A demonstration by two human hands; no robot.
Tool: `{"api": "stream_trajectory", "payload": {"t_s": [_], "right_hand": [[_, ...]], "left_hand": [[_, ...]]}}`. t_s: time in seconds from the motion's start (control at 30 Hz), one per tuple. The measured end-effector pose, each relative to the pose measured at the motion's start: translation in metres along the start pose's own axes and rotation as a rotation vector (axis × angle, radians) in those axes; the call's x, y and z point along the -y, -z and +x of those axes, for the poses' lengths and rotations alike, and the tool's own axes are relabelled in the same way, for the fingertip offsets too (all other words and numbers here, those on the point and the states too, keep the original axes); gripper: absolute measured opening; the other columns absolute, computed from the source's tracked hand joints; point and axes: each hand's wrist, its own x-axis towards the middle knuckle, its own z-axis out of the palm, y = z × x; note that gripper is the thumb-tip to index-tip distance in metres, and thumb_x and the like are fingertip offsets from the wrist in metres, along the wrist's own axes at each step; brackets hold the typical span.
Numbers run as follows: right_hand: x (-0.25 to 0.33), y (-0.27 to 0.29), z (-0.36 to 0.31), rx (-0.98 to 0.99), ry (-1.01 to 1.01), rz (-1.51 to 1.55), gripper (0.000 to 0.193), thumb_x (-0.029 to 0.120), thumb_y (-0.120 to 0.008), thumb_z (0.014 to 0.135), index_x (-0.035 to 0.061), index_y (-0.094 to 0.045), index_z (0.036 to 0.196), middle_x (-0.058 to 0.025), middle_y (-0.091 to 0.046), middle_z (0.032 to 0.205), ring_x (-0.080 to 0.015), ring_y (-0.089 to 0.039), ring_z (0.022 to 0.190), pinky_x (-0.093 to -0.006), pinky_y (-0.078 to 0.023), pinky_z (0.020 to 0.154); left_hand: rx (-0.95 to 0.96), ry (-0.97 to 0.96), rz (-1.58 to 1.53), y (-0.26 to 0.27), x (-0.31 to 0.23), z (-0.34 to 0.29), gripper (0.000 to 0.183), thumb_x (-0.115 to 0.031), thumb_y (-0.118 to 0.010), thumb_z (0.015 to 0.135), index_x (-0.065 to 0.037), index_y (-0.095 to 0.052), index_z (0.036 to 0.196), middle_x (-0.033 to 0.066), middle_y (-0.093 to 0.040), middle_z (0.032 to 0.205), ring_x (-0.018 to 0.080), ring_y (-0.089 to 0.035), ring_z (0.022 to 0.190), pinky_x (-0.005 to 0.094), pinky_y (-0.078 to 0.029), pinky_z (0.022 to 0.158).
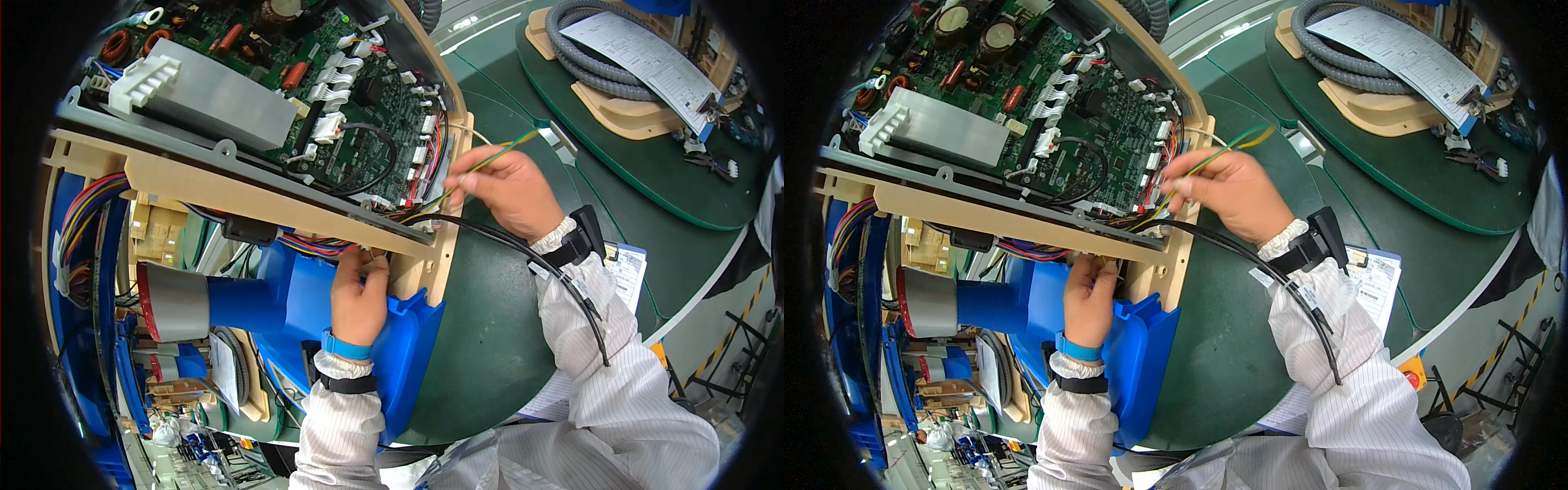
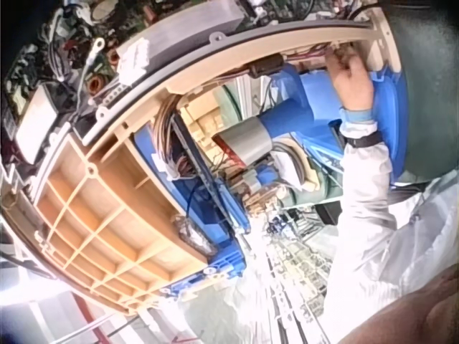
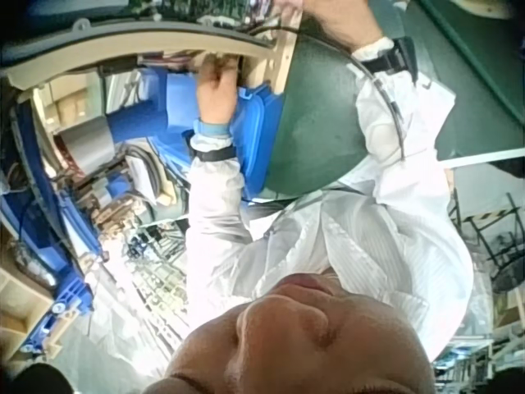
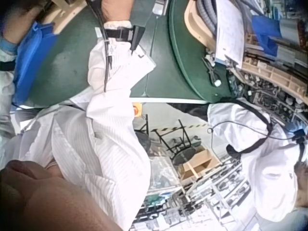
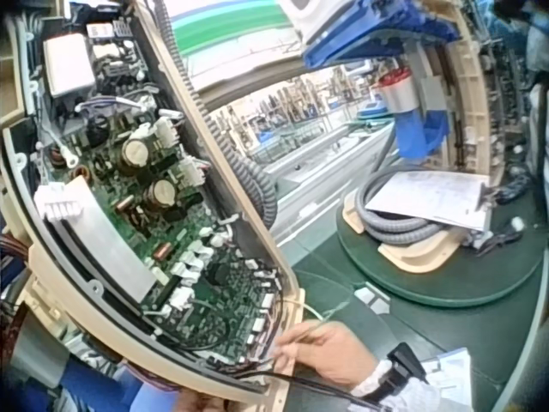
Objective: Assembling internal components and wiring into a blue electronic housing at a factory workstation.
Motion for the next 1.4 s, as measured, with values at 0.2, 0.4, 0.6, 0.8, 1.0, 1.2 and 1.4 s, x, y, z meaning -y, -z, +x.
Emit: {"api": "stream_trajectory", "payload": {"t_s": [0.2, 0.4, 0.6, 0.8, 1.0, 1.2, 1.4], "right_hand": [[0.009, 0.002, -0.004, -0.185, 0.282, 0.17, 0.023, 0.0, -0.061, 0.094, -0.004, -0.061, 0.117, -0.0183, -0.07, 0.104, -0.0227, -0.069, 0.085, -0.0346, -0.055, 0.081], [0.011, 0.005, -0.004, -0.378, 0.453, 0.111, 0.025, 0.001, -0.063, 0.094, -0.0034, -0.06, 0.119, -0.0179, -0.07, 0.104, -0.0214, -0.068, 0.083, -0.0327, -0.053, 0.084], [0.005, 0.011, -0.006, -0.209, 0.197, -0.026, 0.027, 0.004, -0.06, 0.095, -0.0007, -0.062, 0.121, -0.0097, -0.067, 0.113, -0.0143, -0.063, 0.096, -0.0287, -0.05, 0.086], [-0.007, -0.003, -0.006, 0.048, 0.002, -0.606, 0.021, 0.008, -0.06, 0.095, 0.0006, -0.067, 0.113, -0.0024, -0.068, 0.104, -0.0094, -0.06, 0.096, -0.0261, -0.048, 0.086], [-0.005, -0.005, -0.01, -0.001, -0.211, -0.372, 0.021, 0.006, -0.058, 0.096, -0.0022, -0.068, 0.113, -0.0063, -0.07, 0.1, -0.0089, -0.063, 0.091, -0.0251, -0.052, 0.08], [0.004, 0.004, -0.014, -0.167, -0.075, -0.295, 0.024, -0.003, -0.047, 0.088, -0.005, -0.067, 0.1, -0.0097, -0.07, 0.084, -0.0112, -0.062, 0.065, -0.0226, -0.047, 0.054], [0.002, 0.007, -0.019, -0.038, -0.092, 0.137, 0.022, 0.0, -0.049, 0.083, -0.0043, -0.066, 0.097, -0.0101, -0.065, 0.077, -0.0126, -0.056, 0.06, -0.0228, -0.044, 0.054]], "left_hand": [[-0.03, -0.064, 0.271, 0.01, 0.013, 0.002, 0.034, -0.01, -0.067, 0.087, 0.007, -0.065, 0.116, 0.0143, -0.068, 0.113, 0.02, -0.062, 0.102, 0.0317, -0.047, 0.091], [-0.041, 0.003, 0.211, 0.007, 0.018, 0.003, 0.024, -0.009, -0.067, 0.089, 0.006, -0.07, 0.107, 0.0121, -0.071, 0.102, 0.0166, -0.063, 0.093, 0.029, -0.049, 0.085], [-0.018, 0.094, 0.132, 0.002, 0.019, 0.008, 0.027, -0.014, -0.07, 0.088, 0.004, -0.07, 0.108, 0.0121, -0.071, 0.098, 0.0164, -0.065, 0.087, 0.0288, -0.051, 0.078], [0.04, 0.099, 0.235, 0.008, 0.03, 0.018, 0.035, -0.025, -0.072, 0.083, 0.001, -0.072, 0.106, 0.0175, -0.073, 0.098, 0.0283, -0.071, 0.085, 0.0367, -0.054, 0.077], [0.011, 0.124, 0.391, 0.002, 0.019, 0.025, 0.031, -0.026, -0.068, 0.083, 0.0, -0.073, 0.099, 0.0201, -0.073, 0.094, 0.0354, -0.071, 0.088, 0.0418, -0.055, 0.079], [-0.031, 0.089, 0.404, -0.006, 0.02, 0.032, 0.028, -0.023, -0.067, 0.082, 0.001, -0.073, 0.094, 0.022, -0.072, 0.088, 0.0387, -0.069, 0.084, 0.0439, -0.054, 0.077], [-0.028, 0.087, 0.408, -0.005, 0.031, 0.037, 0.028, -0.023, -0.066, 0.081, 0.004, -0.07, 0.087, 0.0249, -0.07, 0.085, 0.0422, -0.067, 0.082, 0.0472, -0.052, 0.076]]}}
